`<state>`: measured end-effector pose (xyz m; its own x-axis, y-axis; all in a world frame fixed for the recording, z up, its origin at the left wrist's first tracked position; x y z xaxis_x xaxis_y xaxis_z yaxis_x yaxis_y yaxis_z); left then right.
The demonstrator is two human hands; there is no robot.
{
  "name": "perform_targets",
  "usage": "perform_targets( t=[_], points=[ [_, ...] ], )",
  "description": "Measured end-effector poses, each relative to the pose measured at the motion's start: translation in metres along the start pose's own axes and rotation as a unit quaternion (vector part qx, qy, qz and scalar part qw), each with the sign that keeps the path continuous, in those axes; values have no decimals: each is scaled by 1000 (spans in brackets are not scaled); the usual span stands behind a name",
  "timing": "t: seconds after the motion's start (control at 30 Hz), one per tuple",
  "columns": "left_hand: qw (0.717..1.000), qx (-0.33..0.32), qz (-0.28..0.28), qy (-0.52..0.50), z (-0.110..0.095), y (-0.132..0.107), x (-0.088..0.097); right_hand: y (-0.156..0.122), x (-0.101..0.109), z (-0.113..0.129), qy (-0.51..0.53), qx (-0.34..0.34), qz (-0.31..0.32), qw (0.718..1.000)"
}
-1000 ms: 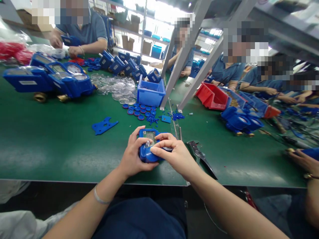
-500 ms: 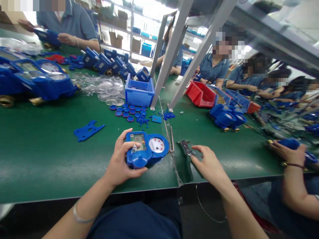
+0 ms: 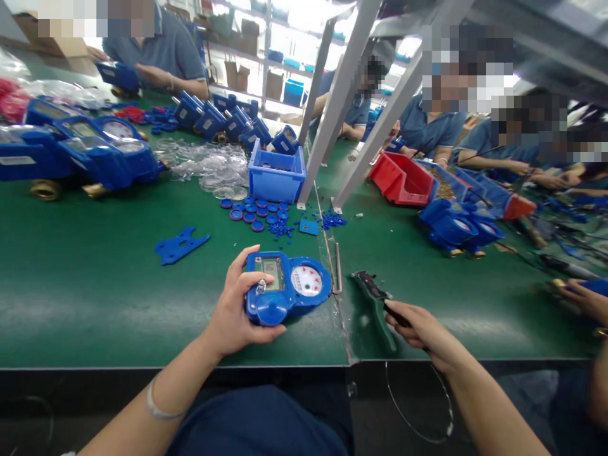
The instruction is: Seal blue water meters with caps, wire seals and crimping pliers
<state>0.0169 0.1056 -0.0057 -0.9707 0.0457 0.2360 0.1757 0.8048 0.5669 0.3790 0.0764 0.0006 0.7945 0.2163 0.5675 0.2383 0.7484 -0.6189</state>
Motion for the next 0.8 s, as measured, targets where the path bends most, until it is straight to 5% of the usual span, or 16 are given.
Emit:
perform_targets(
  t=[0.07,0.17,0.27,0.33,0.5,0.8],
  points=[
    [1000,3,-1,-2,0,0,0,-16,3,10,39,42,-88,994],
    [1000,5,4,-3,0,1,0,-63,-3,47,-36,210,-214,953],
    [1000,7,6,-8,0,1,0,-114,-34,97,-212,433,-206,851],
    [1000,11,5,-12,0,1,0,-134,-53,117,-269,505,-186,799],
    [1000,19,8,-16,1,0,-1,-142,-69,130,-287,549,-220,753],
    [1000,22,6,-17,0,1,-1,-146,-70,136,-306,533,-229,755]
  ],
)
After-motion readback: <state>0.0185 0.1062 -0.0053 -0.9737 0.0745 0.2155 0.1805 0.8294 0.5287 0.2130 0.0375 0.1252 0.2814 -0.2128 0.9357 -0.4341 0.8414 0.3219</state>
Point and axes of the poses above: each hand's wrist, its own y-axis towards the middle knuckle, its own x-axis out of the back of the hand, z = x × y, the point moved 5 cm from there along y, towards the middle knuckle, and after that the axes turned 8 degrees about -y, right-handed, at the moved point
